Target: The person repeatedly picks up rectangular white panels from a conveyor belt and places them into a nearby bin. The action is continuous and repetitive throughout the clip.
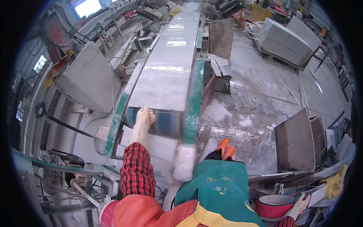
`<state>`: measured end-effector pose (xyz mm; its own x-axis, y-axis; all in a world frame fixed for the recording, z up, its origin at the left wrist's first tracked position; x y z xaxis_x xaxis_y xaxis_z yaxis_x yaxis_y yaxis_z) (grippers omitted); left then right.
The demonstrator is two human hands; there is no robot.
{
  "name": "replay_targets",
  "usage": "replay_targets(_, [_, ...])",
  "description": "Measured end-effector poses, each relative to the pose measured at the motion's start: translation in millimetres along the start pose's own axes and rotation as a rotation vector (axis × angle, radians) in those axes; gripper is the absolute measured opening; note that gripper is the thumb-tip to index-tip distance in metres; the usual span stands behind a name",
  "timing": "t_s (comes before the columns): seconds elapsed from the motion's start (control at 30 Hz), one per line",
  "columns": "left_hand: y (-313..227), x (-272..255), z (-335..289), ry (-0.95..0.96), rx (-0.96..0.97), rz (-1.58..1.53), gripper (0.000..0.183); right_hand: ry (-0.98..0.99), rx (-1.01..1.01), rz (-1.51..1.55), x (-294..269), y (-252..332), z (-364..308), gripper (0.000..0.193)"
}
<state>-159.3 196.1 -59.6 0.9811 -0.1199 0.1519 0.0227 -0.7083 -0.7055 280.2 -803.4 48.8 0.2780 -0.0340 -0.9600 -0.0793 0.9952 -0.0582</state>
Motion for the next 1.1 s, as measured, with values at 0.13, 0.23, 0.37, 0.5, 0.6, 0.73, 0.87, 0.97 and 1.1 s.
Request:
replay_targets(0.13, [-8,22,10,0.026,0.053,-0.062,0.026,-0.003,0.028,0.102,14,-11,-3,0.062])
replay_targets(0.23, [-7,19,-4,0.013,0.087,-0.019,0.030,0.009,0.093,0.146,7,5,-5,0.060])
replay_targets(0.37, [-16,6,-17,-0.159,0.174,0.142,0.026,-0.062,0.105,0.094,-8,9,-5,0.058])
replay_targets(0.5, [-41,50,-81,-0.227,0.517,0.335,0.031,-0.124,0.108,0.055,-11,-5,5,0.055])
replay_targets(0.6, [-30,108,-100,-0.107,0.701,0.712,0.033,-0.153,0.041,-0.066,-11,-13,14,0.056])
replay_targets(0.73, [-3,213,-174,0.232,1.162,0.974,0.033,-0.201,-0.048,-0.126,-2,-21,15,0.060])
replay_targets(0.87, [30,253,-172,0.298,1.283,1.080,0.040,-0.191,0.002,-0.044,15,-11,21,0.058])
replay_targets(0.97, [40,265,-164,0.188,1.333,1.191,0.042,-0.265,-0.001,-0.056,-8,-9,24,0.054])
replay_targets(1.1, [47,274,-157,0.184,1.249,1.240,0.043,-0.266,0.064,-0.157,-7,-36,28,0.049])
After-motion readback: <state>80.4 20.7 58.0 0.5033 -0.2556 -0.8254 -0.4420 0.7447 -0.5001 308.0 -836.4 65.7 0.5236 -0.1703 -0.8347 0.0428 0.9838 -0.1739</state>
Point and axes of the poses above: each hand's wrist, its own z-axis towards the middle knuckle, its own x-axis out of the palm, y = z × x, the point moved 9 cm from there along z, towards the middle knuckle, and after that the axes turned 15 degrees about -x, right-handed, at the moved point
